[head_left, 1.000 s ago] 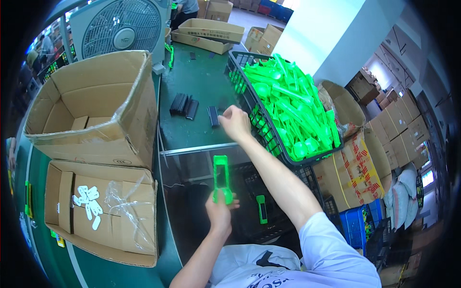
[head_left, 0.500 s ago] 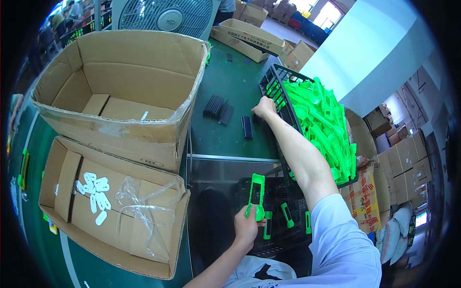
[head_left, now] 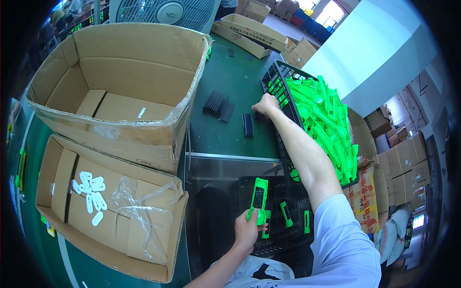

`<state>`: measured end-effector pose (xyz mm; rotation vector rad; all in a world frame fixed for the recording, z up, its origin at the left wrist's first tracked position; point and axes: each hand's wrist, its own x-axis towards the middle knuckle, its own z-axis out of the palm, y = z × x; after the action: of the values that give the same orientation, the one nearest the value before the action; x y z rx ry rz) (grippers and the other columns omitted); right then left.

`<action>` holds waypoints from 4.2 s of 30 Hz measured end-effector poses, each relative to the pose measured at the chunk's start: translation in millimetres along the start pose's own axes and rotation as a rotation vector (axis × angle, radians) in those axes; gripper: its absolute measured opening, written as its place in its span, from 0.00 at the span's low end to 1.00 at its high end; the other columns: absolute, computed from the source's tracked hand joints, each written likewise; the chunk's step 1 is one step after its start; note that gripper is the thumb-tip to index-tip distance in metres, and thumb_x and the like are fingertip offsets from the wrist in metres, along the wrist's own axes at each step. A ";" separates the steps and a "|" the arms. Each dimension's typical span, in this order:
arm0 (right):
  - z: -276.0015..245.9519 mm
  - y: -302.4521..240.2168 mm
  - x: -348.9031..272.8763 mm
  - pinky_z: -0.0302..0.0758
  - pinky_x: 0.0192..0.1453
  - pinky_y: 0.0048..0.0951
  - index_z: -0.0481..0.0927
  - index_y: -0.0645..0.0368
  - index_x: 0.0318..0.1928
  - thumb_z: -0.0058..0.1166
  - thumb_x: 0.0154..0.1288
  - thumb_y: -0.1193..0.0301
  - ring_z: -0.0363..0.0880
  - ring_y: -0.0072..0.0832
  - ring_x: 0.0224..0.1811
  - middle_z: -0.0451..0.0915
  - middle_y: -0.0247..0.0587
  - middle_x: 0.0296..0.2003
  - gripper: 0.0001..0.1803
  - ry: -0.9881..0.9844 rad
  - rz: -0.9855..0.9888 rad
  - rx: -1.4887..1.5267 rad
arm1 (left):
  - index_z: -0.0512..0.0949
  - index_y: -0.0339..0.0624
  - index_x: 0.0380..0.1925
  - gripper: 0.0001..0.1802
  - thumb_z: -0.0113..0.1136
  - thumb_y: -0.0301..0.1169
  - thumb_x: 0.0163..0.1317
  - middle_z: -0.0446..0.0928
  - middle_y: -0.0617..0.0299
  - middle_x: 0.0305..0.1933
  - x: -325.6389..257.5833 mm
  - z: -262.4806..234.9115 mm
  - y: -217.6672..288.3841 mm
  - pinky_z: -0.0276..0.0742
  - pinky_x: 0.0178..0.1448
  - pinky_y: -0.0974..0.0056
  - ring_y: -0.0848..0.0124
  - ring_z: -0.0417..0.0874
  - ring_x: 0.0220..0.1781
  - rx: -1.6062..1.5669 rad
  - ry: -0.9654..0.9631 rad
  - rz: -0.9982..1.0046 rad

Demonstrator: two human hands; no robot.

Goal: The person assembles green plastic housings by hand, inserting a rectangular black component into each housing, then placing the finished pieces into a plastic crate.

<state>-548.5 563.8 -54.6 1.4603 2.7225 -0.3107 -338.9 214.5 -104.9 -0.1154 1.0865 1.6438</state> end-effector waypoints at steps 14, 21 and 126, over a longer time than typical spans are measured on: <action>1.8 -2.0 5.0 0.79 0.58 0.41 0.83 0.67 0.45 0.64 0.50 0.67 0.82 0.48 0.54 0.81 0.60 0.50 0.22 -0.063 0.003 -0.058 | 0.75 0.32 0.47 0.17 0.45 0.36 0.76 0.80 0.54 0.37 -3.4 2.4 3.4 0.83 0.39 0.66 0.70 0.83 0.34 0.012 -0.020 -0.034; -22.2 11.1 -7.1 0.83 0.44 0.40 0.85 0.65 0.40 0.64 0.54 0.69 0.86 0.45 0.43 0.85 0.57 0.40 0.15 0.094 -0.027 0.061 | 0.76 0.32 0.47 0.16 0.45 0.35 0.76 0.80 0.54 0.37 -4.0 0.3 3.3 0.83 0.38 0.65 0.69 0.83 0.33 0.011 -0.005 0.001; -34.8 214.6 -437.9 0.56 0.20 0.23 0.80 0.63 0.19 0.75 0.48 0.65 0.62 0.11 0.17 0.71 0.28 0.12 0.17 -0.064 0.111 0.557 | 0.80 0.35 0.25 0.09 0.72 0.25 0.54 0.77 0.63 0.19 -38.9 20.7 -22.8 0.64 0.17 0.74 0.79 0.74 0.15 0.521 -0.247 0.121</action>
<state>-124.6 326.5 0.8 1.6576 2.6058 -1.1608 -296.3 200.1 -84.1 0.4889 1.3081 1.3836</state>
